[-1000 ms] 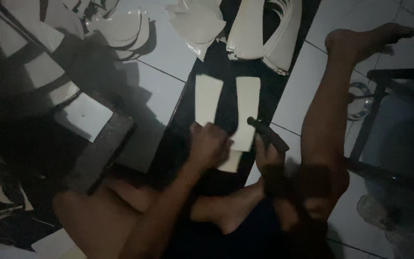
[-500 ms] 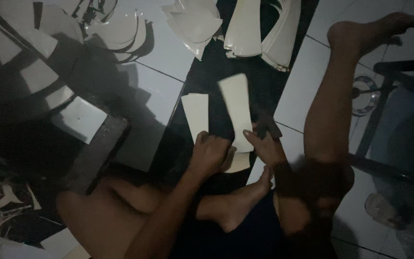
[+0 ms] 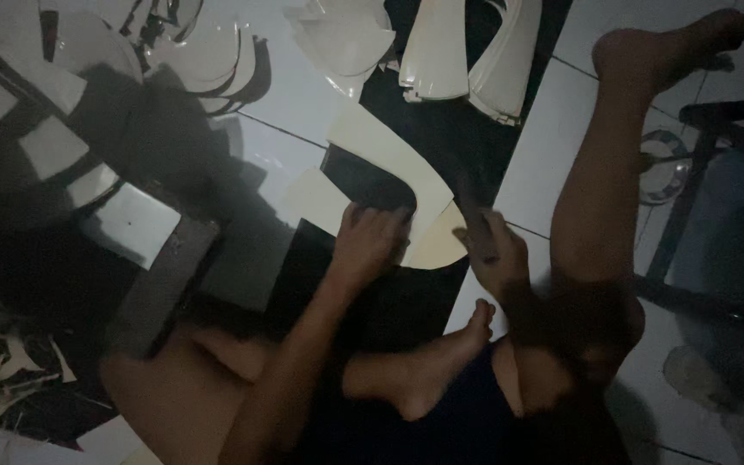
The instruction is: The person sits on the floor and uses a knife to cut a light-colored sheet of material into two long strips. They repeatedly align the pieces and trim the edges, then stack the finished strips.
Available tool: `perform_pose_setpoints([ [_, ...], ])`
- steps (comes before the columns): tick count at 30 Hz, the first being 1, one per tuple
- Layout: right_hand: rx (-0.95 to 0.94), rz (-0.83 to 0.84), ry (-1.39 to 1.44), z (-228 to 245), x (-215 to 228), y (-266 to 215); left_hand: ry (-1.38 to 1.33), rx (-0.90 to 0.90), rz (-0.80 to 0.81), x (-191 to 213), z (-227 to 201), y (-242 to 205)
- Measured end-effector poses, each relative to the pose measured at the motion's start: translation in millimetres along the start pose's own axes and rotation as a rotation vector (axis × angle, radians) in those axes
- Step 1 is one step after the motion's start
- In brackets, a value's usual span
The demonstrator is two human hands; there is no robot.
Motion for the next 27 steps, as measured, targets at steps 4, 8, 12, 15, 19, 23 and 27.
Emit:
perform_pose_setpoints([
  [4, -0.246, 0.048, 0.048, -2, -6, -15, 0.135, 0.016, 0.006, 0, -5, 0],
  [8, -0.165, 0.079, 0.138, 14, -11, -15, 0.087, 0.082, -0.162, -2, -14, -6],
  [12, -0.065, 0.103, -0.082, 22, -15, -7, 0.09, 0.093, -0.264, -17, -14, -13],
  [15, 0.056, 0.13, -0.225, 26, -16, -2, 0.15, 0.006, -0.311, -25, -10, -17],
  [19, 0.322, 0.079, -0.183, 32, -19, -1, 0.166, -0.083, -0.357, -34, -6, -19],
  [23, 0.593, -0.007, -0.172, 36, -24, -4, 0.176, -0.126, -0.307, -40, -6, -19],
  [27, 0.344, 0.131, -0.352, 19, -32, 4, 0.14, -0.118, -0.275, -37, -2, -20],
])
Point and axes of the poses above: each hand's wrist, its own y-axis towards the middle knuckle, its own x-axis out of the back of the hand, z = x × y, the point moved 4 cm from there along y, towards the middle knuckle, and after that the axes turned 5 degrees about -z, right-handed, at the moved point
